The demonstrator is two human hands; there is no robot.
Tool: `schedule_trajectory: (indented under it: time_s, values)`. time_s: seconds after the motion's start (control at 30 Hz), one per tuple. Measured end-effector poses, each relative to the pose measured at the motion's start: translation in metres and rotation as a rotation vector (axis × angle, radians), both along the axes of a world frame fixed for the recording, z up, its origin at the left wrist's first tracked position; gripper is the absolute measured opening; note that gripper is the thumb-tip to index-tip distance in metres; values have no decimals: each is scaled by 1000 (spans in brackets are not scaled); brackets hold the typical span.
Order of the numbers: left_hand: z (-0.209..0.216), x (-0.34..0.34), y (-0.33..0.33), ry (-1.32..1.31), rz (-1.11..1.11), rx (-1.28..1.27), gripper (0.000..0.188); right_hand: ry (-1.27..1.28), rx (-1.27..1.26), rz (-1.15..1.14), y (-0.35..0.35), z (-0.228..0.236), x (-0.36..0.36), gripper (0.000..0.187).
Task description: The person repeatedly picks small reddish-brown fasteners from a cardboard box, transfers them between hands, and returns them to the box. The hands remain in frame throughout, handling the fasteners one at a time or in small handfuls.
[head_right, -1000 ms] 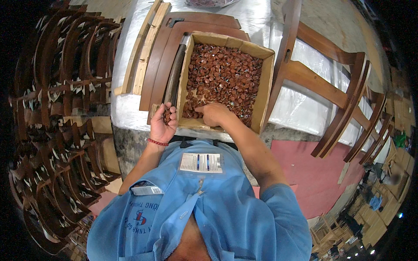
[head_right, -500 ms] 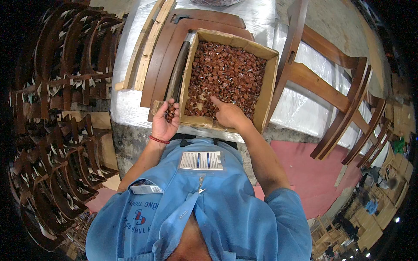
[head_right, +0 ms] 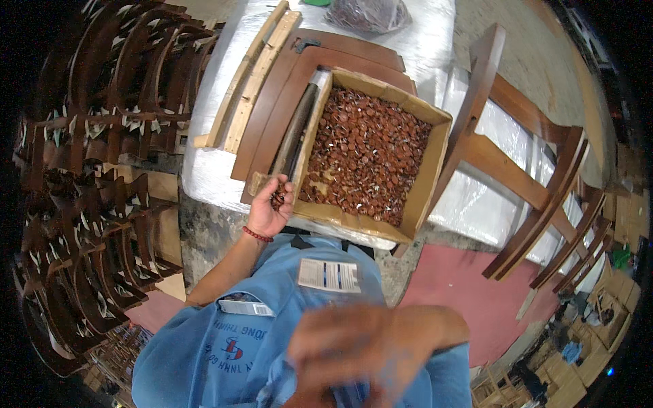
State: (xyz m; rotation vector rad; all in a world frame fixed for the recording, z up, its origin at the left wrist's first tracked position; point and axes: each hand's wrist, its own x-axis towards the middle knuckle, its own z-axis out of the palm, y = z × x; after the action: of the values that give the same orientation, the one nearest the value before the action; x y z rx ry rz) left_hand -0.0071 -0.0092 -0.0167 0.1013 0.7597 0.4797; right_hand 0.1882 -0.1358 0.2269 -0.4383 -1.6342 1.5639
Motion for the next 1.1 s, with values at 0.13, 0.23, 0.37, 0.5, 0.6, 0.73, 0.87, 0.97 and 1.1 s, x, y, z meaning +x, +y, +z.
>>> schedule_trajectory:
  time_s: [0.13, 0.23, 0.37, 0.5, 0.6, 0.73, 0.87, 0.97, 1.1]
  values:
    - [-1, 1, 1, -31, -14, -9, 16, -23, 63, -101, 4, 45, -36, 37]
    - [-1, 0, 0, -21, -10, -4, 15, -192, 179, -104, 10, 39, -39, 35]
    - [-1, -1, -2, -13, 2, 1, 15, 43, 156, -239, 11, 40, -52, 37]
    - [0, -1, -2, 9, -5, -1, 15, -173, 213, -85, 6, 29, -28, 33]
    - [-1, 0, -1, 4, -8, 3, 15, -398, 147, -587, 4, -8, -33, 17]
    - [-2, -1, -2, -17, 11, -21, 15, -798, -365, -661, 26, -118, -4, 21]
    - [-2, -1, -2, -36, 1, 26, 19, -774, -486, -466, 37, -207, -6, 34]
    - [-2, -1, -2, -43, 3, 30, 19, -868, -508, -301, 46, -236, -16, 41]
    - [-2, -1, -2, -40, 10, 19, 19, -1019, -394, -477, 41, -244, -17, 51]
